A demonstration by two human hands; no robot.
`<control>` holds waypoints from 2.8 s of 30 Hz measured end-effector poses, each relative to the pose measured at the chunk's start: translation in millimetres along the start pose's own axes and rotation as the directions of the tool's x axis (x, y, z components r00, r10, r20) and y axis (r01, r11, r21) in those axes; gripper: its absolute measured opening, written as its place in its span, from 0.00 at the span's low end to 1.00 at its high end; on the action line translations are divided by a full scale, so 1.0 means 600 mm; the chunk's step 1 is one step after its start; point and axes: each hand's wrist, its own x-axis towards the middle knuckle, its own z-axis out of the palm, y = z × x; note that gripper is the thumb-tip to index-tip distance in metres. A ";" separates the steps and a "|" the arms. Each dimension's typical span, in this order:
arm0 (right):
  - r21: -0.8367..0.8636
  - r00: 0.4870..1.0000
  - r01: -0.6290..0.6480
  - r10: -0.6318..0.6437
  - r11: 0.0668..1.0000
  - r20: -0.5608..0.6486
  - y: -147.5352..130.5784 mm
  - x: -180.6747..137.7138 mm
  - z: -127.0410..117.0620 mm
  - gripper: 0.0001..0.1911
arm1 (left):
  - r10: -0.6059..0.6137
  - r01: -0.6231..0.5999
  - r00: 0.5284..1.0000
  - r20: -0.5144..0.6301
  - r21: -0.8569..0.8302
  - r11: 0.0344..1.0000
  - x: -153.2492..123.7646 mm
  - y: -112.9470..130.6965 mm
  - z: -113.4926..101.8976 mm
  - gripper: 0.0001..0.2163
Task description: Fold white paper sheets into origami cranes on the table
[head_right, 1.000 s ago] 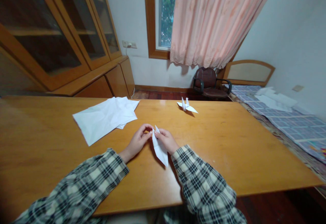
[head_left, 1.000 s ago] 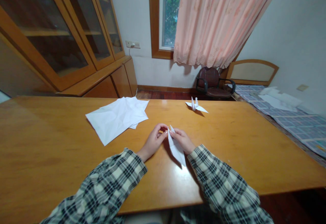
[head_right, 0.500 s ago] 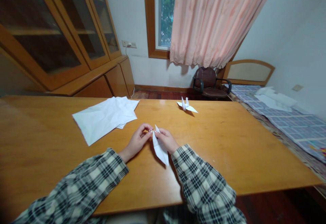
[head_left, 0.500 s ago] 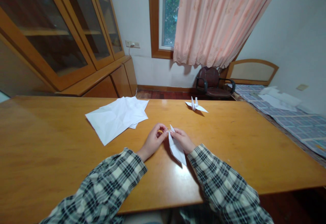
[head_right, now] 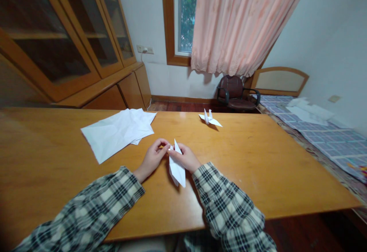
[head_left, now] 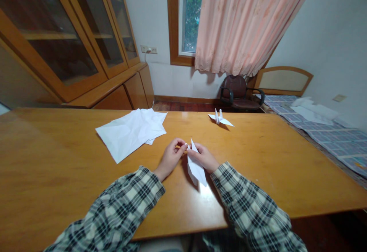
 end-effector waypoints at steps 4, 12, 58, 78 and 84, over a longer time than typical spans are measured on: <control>-0.064 1.000 0.013 -0.013 0.998 0.000 0.001 0.000 0.000 0.19 | 0.001 -0.001 1.000 -0.014 0.005 1.000 -0.001 0.000 -0.001 0.08; -0.128 0.998 0.062 -0.061 0.990 0.014 0.014 0.002 -0.003 0.18 | 0.000 0.000 1.000 -0.018 0.020 1.000 0.000 -0.001 0.001 0.08; -0.130 0.992 0.123 -0.120 0.984 0.030 0.020 0.002 -0.003 0.15 | -0.120 0.151 0.984 0.131 -0.264 0.953 0.007 0.000 0.003 0.12; -0.252 0.993 0.112 -0.118 0.961 -0.006 0.020 0.001 -0.007 0.18 | -0.182 0.234 0.963 0.197 -0.291 0.928 0.007 0.002 0.001 0.11; -0.218 0.994 0.106 -0.108 0.970 0.003 0.018 0.000 -0.006 0.16 | -0.211 0.271 0.953 0.215 -0.306 0.912 0.007 0.002 0.001 0.13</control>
